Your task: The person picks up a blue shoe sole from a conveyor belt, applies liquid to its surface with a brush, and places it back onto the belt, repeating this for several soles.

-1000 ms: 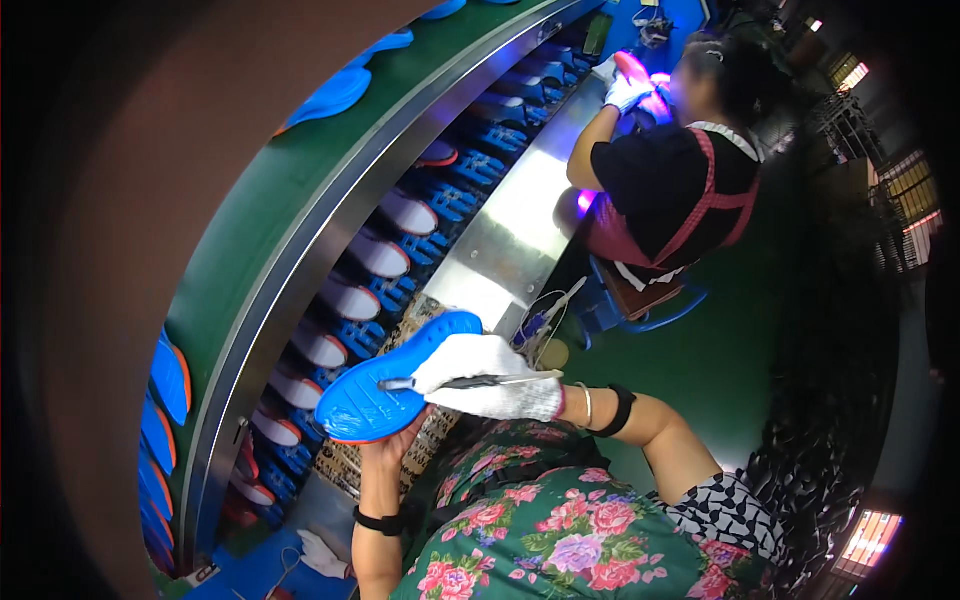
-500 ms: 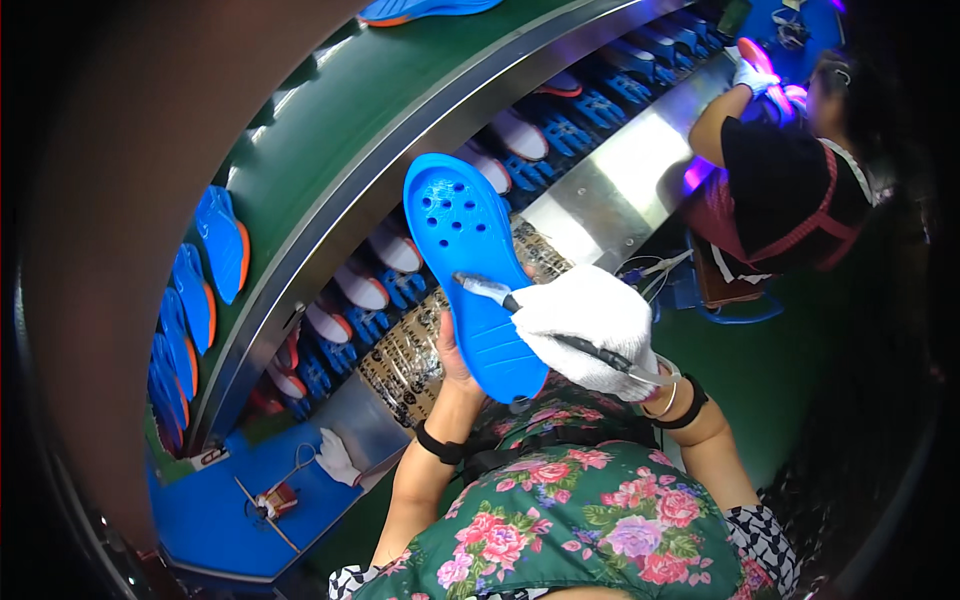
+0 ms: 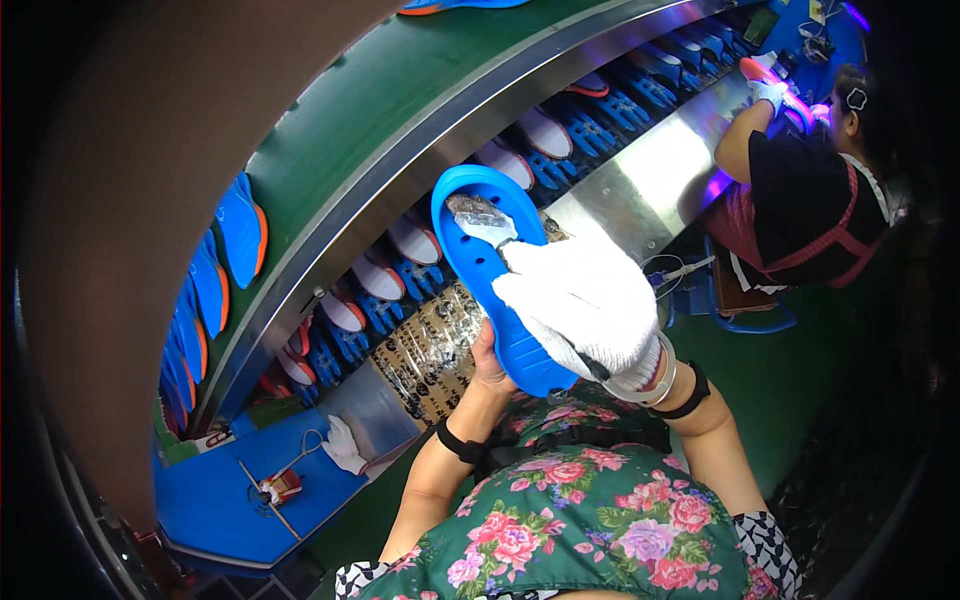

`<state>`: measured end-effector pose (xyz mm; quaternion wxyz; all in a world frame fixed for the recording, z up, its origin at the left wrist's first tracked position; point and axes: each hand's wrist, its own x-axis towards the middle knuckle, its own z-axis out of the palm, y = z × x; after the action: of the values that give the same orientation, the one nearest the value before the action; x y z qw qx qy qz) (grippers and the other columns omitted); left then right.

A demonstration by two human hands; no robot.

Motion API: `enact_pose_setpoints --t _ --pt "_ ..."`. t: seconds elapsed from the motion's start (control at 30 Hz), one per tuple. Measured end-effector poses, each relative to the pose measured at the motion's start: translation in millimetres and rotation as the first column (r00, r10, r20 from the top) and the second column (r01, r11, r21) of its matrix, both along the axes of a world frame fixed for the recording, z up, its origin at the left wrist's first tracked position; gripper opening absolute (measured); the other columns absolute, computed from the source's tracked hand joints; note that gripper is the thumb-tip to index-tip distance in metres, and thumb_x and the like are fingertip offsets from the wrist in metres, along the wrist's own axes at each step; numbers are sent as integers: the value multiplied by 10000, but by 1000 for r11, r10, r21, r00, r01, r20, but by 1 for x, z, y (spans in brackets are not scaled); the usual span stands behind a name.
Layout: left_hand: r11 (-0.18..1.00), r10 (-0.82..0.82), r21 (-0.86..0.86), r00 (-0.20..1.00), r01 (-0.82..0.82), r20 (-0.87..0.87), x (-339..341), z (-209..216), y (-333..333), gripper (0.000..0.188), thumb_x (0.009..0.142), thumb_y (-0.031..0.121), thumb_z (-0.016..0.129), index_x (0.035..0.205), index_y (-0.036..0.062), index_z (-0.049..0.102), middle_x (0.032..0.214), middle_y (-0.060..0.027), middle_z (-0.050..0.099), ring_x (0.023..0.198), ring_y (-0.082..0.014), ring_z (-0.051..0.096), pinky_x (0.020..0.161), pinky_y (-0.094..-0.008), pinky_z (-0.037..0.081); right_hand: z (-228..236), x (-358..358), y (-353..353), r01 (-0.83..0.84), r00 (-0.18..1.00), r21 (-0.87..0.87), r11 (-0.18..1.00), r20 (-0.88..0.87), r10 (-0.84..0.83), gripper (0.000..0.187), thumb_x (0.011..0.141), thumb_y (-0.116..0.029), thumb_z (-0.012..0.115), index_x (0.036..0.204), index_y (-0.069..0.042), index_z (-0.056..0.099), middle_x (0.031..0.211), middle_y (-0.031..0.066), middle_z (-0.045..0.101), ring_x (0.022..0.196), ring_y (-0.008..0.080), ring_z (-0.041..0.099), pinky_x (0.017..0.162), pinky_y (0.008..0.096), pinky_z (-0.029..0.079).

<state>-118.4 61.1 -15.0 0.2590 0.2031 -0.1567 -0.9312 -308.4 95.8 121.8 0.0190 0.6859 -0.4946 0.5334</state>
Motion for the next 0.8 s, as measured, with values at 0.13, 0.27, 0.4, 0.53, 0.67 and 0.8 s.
enact_pose_setpoints --t 0.13,0.27,0.4,0.53,0.67,0.8 --pt "988 -96 -121 995 94 -14 5 -17 -5 987 832 617 742 1570 92 351 1537 -171 484 1398 -386 483 1193 -564 355 -4 9 8 -27 999 51 998 40 25 350 803 -50 727 1152 -39 760 1119 138 754 1037 299 711 834 396 568" --pt "998 12 62 949 8 -315 -2 -32 -5 893 902 660 637 1554 105 384 1503 -166 520 1374 -371 508 1173 -562 382 -15 4 22 -178 955 237 955 274 109 348 846 -64 726 1193 -42 735 1163 124 736 1050 292 704 925 395 545" --pt "999 30 39 991 -25 -130 1 -30 -5 919 901 675 629 1573 114 347 1546 -157 470 1400 -370 479 1176 -568 375 -32 1 25 -187 899 322 928 437 30 412 837 -33 738 1247 -42 698 1178 148 724 1052 316 698 945 397 537" --pt "996 -68 -71 994 62 -81 -21 -3 -16 1083 856 737 632 1595 42 253 1598 -198 387 1426 -376 444 1179 -552 375 -27 5 15 -131 988 150 980 106 116 400 830 -38 760 1226 -30 702 1218 172 705 1020 325 696 882 361 555" --pt "985 168 -65 957 -157 235 -26 13 -15 1049 881 807 504 1586 56 307 1582 -179 420 1443 -366 416 1205 -558 318 -37 -3 24 -182 890 247 952 452 53 387 867 -62 754 1248 -33 691 1258 131 703 1117 241 684 1004 375 539" --pt "999 -4 -52 987 -4 -162 -42 8 -35 1058 863 760 598 1607 92 251 1593 -161 399 1368 -418 500 1139 -584 414 -65 26 17 23 965 79 997 258 -43 303 779 -48 791 1081 -60 773 1107 134 758 991 302 725 854 399 562"
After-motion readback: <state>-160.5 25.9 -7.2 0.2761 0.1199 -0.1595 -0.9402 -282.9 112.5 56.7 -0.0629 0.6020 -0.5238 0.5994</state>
